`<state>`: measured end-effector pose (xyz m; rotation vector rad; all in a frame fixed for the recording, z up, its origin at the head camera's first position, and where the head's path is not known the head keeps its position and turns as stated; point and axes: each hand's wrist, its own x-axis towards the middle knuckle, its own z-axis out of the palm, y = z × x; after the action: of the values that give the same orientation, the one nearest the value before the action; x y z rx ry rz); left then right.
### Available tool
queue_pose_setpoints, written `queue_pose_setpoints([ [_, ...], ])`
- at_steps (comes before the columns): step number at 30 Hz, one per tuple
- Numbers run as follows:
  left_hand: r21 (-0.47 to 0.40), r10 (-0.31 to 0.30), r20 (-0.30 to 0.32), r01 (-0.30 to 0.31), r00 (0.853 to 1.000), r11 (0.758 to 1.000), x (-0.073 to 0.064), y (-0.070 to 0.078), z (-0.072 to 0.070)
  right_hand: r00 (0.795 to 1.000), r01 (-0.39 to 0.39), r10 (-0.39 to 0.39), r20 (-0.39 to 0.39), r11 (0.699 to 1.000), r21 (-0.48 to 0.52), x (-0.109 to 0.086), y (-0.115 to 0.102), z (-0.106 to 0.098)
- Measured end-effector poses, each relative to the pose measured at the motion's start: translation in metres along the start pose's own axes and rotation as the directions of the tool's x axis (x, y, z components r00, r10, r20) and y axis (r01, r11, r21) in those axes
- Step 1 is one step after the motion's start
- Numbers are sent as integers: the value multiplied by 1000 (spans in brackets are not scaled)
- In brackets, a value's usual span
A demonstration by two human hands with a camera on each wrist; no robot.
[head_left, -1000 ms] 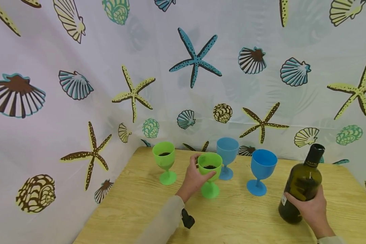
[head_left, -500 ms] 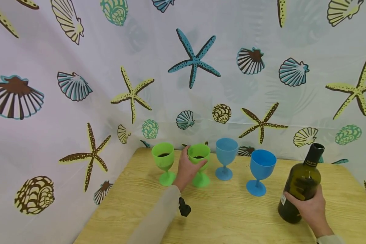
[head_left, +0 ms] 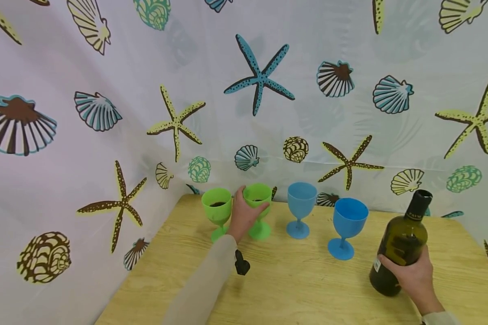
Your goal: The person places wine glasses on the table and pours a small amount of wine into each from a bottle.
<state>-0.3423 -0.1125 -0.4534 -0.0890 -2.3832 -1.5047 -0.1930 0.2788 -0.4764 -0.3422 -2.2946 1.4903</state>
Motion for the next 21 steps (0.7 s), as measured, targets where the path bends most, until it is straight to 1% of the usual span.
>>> queue_pose_setpoints([
  [7, 17, -14, -16, 14, 1000, 1000, 9, -1, 2, 1000, 25, -25, 2, 1000, 13, 3, 4, 0],
  [14, -4, -14, -3, 14, 1000, 1000, 11, 2, 2, 999, 42, -42, -6, 999, -10, 4, 5, -1],
  [21, 4, -8, 7, 8, 1000, 1000, 12, 3, 4, 999, 30, -30, 12, 999, 13, 4, 5, -2],
])
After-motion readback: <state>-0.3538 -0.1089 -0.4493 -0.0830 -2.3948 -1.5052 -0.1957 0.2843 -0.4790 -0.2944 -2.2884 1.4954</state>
